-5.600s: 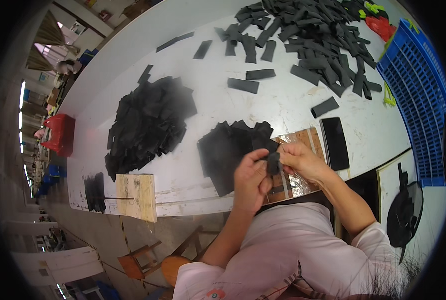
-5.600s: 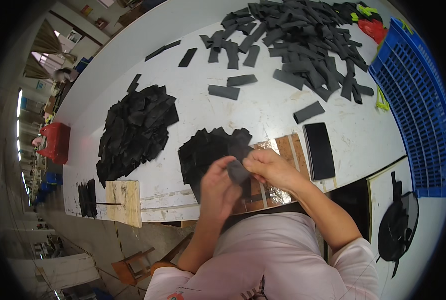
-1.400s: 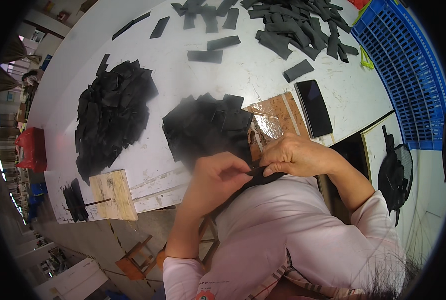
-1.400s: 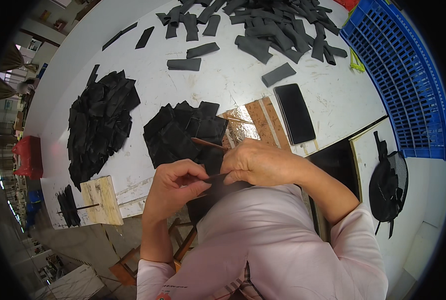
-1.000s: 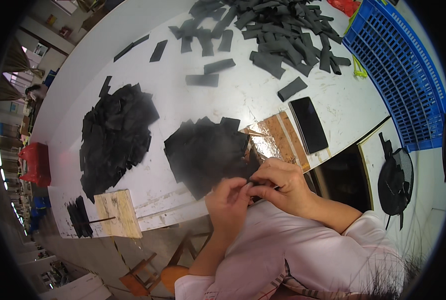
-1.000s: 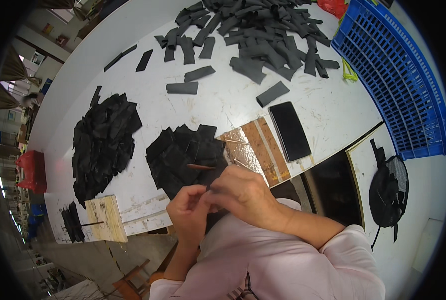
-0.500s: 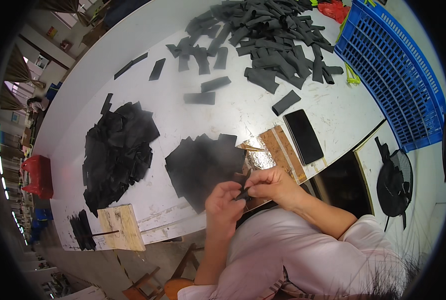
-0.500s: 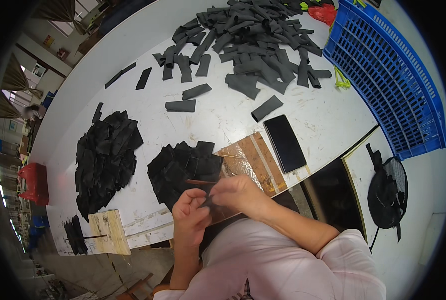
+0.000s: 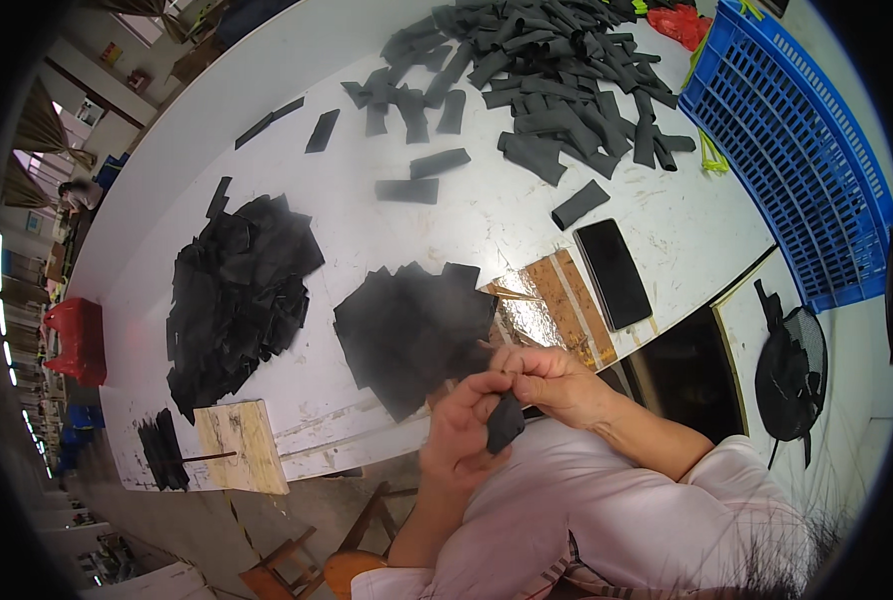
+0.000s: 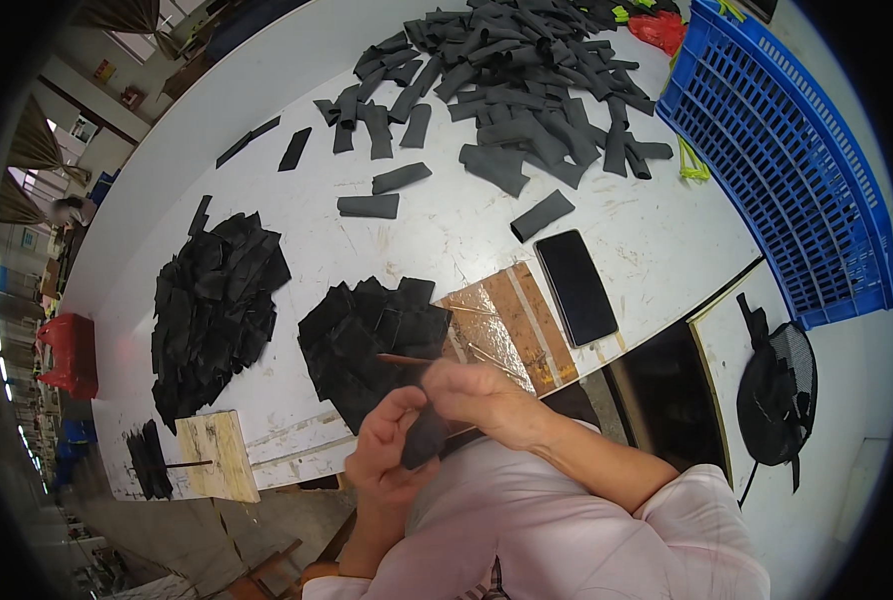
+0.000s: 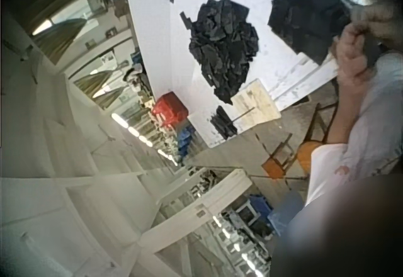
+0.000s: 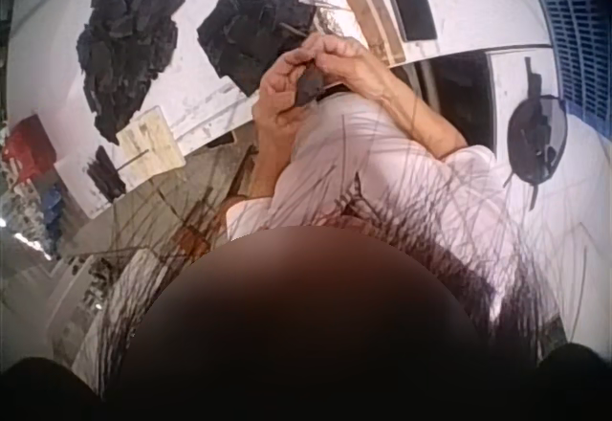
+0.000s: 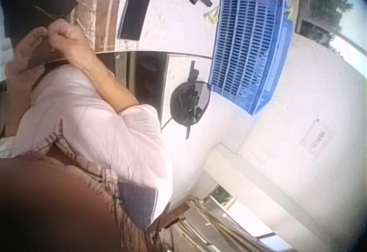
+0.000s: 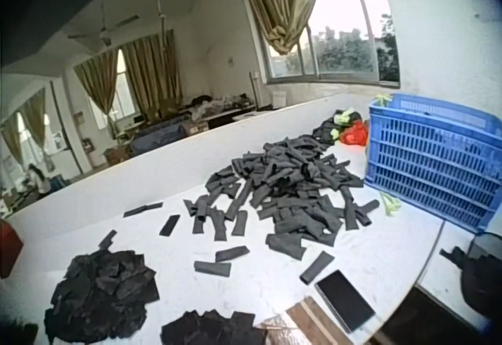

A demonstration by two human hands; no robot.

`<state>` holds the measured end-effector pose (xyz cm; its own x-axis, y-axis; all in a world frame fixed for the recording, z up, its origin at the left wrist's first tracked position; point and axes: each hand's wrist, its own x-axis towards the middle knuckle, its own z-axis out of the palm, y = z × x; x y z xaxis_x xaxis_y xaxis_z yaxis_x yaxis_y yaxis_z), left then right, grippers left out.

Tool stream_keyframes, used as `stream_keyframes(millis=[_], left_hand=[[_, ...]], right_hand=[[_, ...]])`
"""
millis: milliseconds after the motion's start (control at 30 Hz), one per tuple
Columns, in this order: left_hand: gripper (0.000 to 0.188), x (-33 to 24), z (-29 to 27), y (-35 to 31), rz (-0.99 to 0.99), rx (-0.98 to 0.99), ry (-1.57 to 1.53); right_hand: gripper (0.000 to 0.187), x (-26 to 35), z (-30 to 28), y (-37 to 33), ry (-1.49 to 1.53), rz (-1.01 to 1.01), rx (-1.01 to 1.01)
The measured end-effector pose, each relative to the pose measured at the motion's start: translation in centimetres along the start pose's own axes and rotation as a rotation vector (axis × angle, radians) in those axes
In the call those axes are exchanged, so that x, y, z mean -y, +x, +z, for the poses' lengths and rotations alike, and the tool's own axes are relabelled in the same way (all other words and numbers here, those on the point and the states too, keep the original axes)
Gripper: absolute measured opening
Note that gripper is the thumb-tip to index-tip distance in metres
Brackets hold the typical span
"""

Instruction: Processing or sorting black rectangular foam components at a factory workbench.

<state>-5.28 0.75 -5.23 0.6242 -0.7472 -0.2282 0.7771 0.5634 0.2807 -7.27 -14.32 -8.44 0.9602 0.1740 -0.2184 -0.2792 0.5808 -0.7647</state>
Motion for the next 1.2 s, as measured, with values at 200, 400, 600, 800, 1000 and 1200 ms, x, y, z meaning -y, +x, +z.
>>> stream_keyframes(millis=[200,400,600,800,1000,1200], left_hand=[[0.024,1.4,0.3,1.0,0.824,-0.267,1.274],[0.007,1.0,3.1,0.9,0.63,-0.451,0.934],[0.008,-2.5,6.1,1.0,0.265,0.09,0.215],[0.022,-4.3,2.6,3.9,-0.047,0.261,-0.5],[0.028,-3.4,-2.2,5.1,0.087,-0.013,-0.288],[0.03,-1.0,-3.1,4.5,0.204,-0.105,0.148]], right_hand=[[0.011,2.0,0.4,0.1,-0.356,-0.401,0.121],[0.004,5.1,2.9,-0.6,-0.857,-0.564,-0.065],[0.01,9.5,4.9,0.0,-0.788,-0.371,0.044],[0.021,8.7,2.2,3.4,-0.424,0.038,0.082],[0.02,5.6,-0.3,4.4,-0.184,0.18,0.075],[0.022,3.3,-2.7,4.1,-0.162,0.151,0.143]])
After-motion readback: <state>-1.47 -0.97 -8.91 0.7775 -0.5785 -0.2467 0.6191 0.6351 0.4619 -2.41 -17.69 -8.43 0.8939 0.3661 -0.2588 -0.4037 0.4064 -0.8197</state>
